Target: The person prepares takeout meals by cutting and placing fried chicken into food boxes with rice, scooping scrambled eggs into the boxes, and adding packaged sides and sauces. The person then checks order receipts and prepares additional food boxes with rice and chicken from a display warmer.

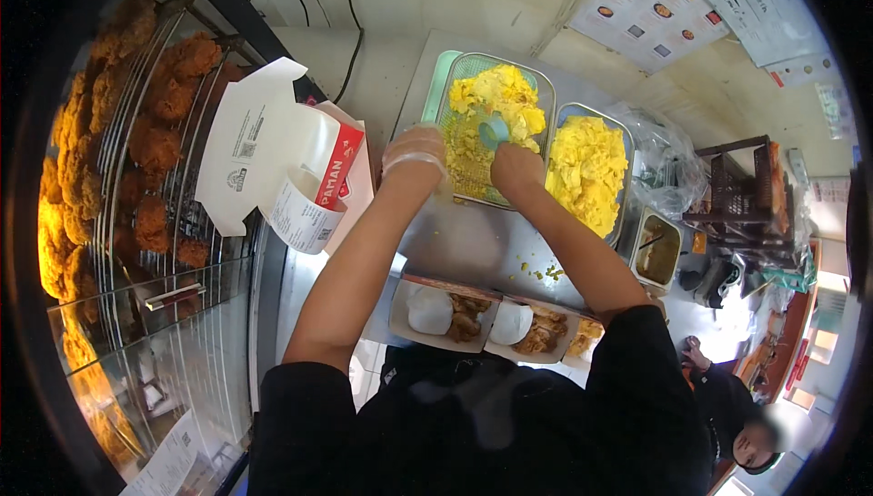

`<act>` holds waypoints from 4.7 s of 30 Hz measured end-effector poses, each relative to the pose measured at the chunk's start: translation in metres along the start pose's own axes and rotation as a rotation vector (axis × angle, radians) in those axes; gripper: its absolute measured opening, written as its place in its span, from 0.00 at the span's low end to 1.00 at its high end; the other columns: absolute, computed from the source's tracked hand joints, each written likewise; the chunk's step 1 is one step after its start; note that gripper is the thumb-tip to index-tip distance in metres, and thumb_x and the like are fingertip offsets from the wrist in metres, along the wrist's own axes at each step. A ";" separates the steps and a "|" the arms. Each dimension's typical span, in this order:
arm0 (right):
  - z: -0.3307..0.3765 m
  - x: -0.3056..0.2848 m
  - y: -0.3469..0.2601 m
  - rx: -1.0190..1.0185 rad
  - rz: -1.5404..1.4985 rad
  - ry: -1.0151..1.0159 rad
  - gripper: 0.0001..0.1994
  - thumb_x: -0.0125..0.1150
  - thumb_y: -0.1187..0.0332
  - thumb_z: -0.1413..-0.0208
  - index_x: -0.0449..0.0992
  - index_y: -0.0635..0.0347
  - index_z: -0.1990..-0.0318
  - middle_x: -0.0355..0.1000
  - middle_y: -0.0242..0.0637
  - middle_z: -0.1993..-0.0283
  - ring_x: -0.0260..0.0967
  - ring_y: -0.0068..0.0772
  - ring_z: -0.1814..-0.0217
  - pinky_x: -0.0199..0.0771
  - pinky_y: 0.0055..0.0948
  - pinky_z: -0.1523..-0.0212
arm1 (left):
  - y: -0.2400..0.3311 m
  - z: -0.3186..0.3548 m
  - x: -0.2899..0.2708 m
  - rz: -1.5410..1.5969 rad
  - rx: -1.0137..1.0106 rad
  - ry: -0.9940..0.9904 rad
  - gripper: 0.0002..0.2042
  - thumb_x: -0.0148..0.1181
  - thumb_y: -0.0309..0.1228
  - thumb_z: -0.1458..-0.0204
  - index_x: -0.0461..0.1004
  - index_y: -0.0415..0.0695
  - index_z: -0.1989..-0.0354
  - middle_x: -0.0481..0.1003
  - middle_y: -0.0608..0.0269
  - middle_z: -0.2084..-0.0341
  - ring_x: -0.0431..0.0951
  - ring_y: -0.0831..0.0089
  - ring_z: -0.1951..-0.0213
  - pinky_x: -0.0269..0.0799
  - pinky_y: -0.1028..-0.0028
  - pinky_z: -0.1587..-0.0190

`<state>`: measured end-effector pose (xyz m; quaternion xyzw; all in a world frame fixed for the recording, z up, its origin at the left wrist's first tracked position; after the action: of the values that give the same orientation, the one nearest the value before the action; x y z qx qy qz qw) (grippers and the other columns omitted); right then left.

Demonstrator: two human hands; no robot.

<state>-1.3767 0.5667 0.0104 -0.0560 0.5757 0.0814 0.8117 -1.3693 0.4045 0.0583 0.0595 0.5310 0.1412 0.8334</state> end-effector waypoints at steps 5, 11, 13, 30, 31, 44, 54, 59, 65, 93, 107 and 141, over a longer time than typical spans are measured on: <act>0.011 -0.018 0.023 -0.077 -0.037 0.117 0.08 0.47 0.70 0.50 0.72 0.61 0.66 0.74 0.46 0.71 0.74 0.47 0.69 0.73 0.42 0.69 | 0.036 -0.018 -0.011 0.046 0.146 0.098 0.11 0.48 0.32 0.51 0.75 0.41 0.65 0.73 0.46 0.60 0.74 0.51 0.56 0.70 0.59 0.56; 0.039 -0.083 0.060 0.013 -0.153 0.370 0.06 0.46 0.69 0.48 0.69 0.61 0.69 0.71 0.49 0.76 0.71 0.51 0.74 0.70 0.45 0.73 | 0.092 -0.082 0.031 0.075 0.472 0.164 0.10 0.49 0.29 0.51 0.75 0.41 0.63 0.73 0.46 0.61 0.74 0.54 0.57 0.71 0.61 0.56; 0.052 -0.092 0.072 -0.002 -0.183 0.411 0.07 0.47 0.68 0.47 0.69 0.61 0.70 0.70 0.49 0.77 0.70 0.52 0.75 0.69 0.46 0.74 | 0.109 -0.107 0.049 0.045 0.442 0.166 0.10 0.49 0.26 0.51 0.76 0.42 0.63 0.74 0.48 0.61 0.75 0.54 0.58 0.72 0.63 0.56; 0.088 -0.089 0.126 -0.020 -0.557 0.472 0.06 0.52 0.69 0.46 0.71 0.62 0.68 0.68 0.48 0.79 0.67 0.52 0.77 0.64 0.41 0.76 | 0.085 -0.164 -0.051 -0.019 0.388 0.344 0.14 0.51 0.39 0.54 0.76 0.41 0.72 0.75 0.49 0.70 0.75 0.52 0.64 0.70 0.62 0.60; 0.087 -0.090 0.120 -0.040 -0.571 0.472 0.07 0.50 0.68 0.46 0.71 0.61 0.68 0.69 0.48 0.78 0.68 0.52 0.75 0.66 0.43 0.74 | 0.086 -0.159 -0.057 -0.030 0.384 0.342 0.14 0.51 0.39 0.54 0.76 0.41 0.72 0.75 0.49 0.70 0.75 0.52 0.64 0.70 0.62 0.60; 0.089 -0.087 0.101 -0.102 -0.591 0.469 0.07 0.49 0.68 0.46 0.70 0.61 0.69 0.70 0.49 0.74 0.68 0.52 0.73 0.68 0.45 0.72 | 0.130 -0.123 0.043 -0.466 0.500 0.062 0.10 0.50 0.27 0.53 0.77 0.43 0.66 0.76 0.53 0.62 0.76 0.59 0.58 0.73 0.65 0.59; 0.103 -0.086 0.118 -0.048 -0.601 0.467 0.06 0.50 0.68 0.47 0.70 0.61 0.68 0.70 0.48 0.75 0.68 0.51 0.74 0.67 0.45 0.72 | 0.130 -0.130 0.003 -0.286 0.438 0.024 0.11 0.53 0.32 0.54 0.75 0.39 0.66 0.74 0.45 0.63 0.74 0.52 0.58 0.71 0.62 0.57; 0.102 -0.091 0.118 -0.080 -0.615 0.509 0.07 0.50 0.68 0.46 0.71 0.61 0.68 0.70 0.48 0.77 0.68 0.51 0.75 0.67 0.44 0.74 | 0.093 -0.156 -0.049 -0.228 0.351 0.225 0.15 0.52 0.38 0.53 0.76 0.39 0.67 0.73 0.43 0.64 0.74 0.51 0.60 0.70 0.61 0.57; 0.100 -0.079 0.127 -0.009 -0.632 0.452 0.07 0.50 0.69 0.47 0.72 0.62 0.66 0.70 0.48 0.75 0.68 0.52 0.73 0.66 0.42 0.72 | 0.158 -0.123 -0.056 -0.102 0.507 0.291 0.20 0.46 0.46 0.48 0.74 0.40 0.69 0.74 0.45 0.68 0.74 0.49 0.65 0.69 0.57 0.62; 0.118 -0.088 0.135 -0.052 -0.639 0.489 0.07 0.49 0.70 0.47 0.71 0.63 0.68 0.70 0.48 0.74 0.68 0.51 0.72 0.67 0.43 0.71 | 0.129 -0.175 -0.034 -0.304 0.558 -0.110 0.11 0.56 0.36 0.56 0.76 0.46 0.65 0.74 0.50 0.69 0.74 0.55 0.62 0.69 0.64 0.58; 0.045 -0.104 0.095 -0.041 -0.177 0.435 0.07 0.50 0.69 0.49 0.71 0.63 0.69 0.72 0.42 0.74 0.72 0.43 0.71 0.73 0.40 0.71 | 0.035 -0.080 -0.001 -0.194 0.231 0.126 0.11 0.50 0.32 0.52 0.76 0.41 0.67 0.73 0.47 0.62 0.74 0.53 0.57 0.70 0.63 0.55; 0.030 -0.057 -0.019 -0.470 0.084 0.046 0.07 0.50 0.72 0.55 0.75 0.58 0.70 0.73 0.44 0.73 0.73 0.46 0.69 0.72 0.42 0.71 | -0.021 -0.085 0.071 0.005 0.259 0.153 0.11 0.50 0.32 0.53 0.77 0.41 0.68 0.75 0.48 0.63 0.76 0.56 0.59 0.72 0.63 0.59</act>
<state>-1.3640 0.5496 0.0743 -0.2212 0.5610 0.2456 0.7589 -1.4139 0.4009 -0.0448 0.1567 0.6066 0.0776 0.7755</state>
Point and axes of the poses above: each hand's wrist, its own z-axis away from the middle knuckle, its own x-axis out of the palm, y = z × x, the point moved 9 cm from there along -z, towards the middle knuckle
